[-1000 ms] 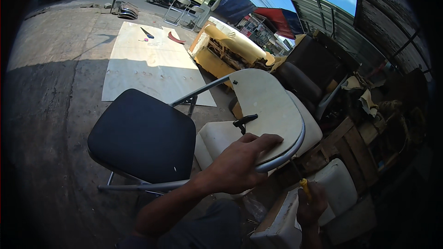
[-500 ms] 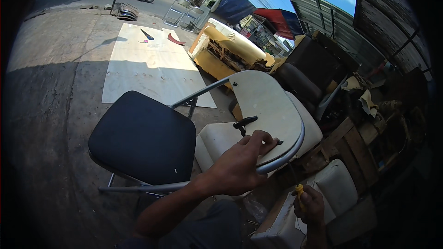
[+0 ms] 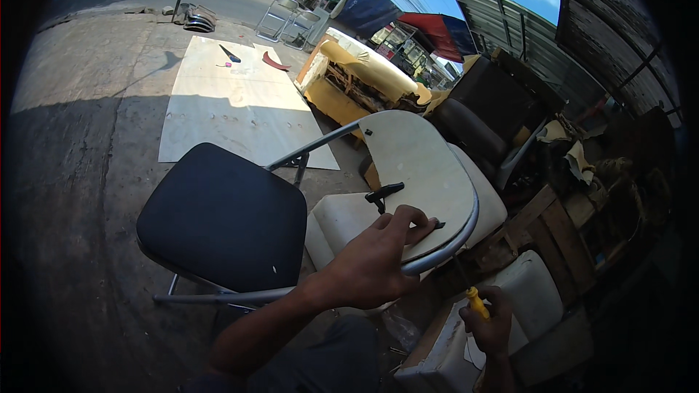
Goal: The person unscrews and removes the seat from an office chair using a screwdriver, then handles an angle grinder.
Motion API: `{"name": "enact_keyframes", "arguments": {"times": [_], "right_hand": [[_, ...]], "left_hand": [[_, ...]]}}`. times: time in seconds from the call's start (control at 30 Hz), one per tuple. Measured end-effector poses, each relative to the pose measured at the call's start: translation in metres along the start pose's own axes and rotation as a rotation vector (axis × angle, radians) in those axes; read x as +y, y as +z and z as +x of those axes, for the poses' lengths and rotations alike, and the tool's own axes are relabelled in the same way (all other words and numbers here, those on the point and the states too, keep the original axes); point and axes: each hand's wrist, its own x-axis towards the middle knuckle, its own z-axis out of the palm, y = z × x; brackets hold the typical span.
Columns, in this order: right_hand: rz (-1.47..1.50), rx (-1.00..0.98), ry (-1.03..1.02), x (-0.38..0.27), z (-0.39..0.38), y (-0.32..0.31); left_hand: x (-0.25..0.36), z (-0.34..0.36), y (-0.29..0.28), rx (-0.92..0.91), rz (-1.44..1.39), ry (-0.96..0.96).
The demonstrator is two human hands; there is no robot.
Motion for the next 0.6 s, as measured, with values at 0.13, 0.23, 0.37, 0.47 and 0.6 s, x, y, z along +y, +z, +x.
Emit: {"name": "enact_keyframes", "arguments": {"times": [0.13, 0.23, 0.37, 0.47, 0.6], "right_hand": [[-0.101, 0.03, 0.105, -0.005, -0.009, 0.009], [0.423, -0.139, 0.529, -0.011, -0.009, -0.002], [0.269, -0.044, 0.369, -0.011, -0.004, 0.0], [-0.328, 0.174, -0.178, -0.011, -0.007, 0.018], [-0.237, 0.125, -0.205, 0.007, -0.011, 0.02]], "left_hand": [[0.004, -0.001, -0.002, -0.019, -0.038, -0.055], [0.001, -0.003, -0.001, 0.01, -0.018, -0.006], [0.003, -0.009, 0.0, 0.066, 0.033, -0.057], [0.001, -0.034, 0.005, 0.227, 0.219, -0.098], [-0.007, -0.057, 0.009, 0.32, 0.27, -0.077]]}}
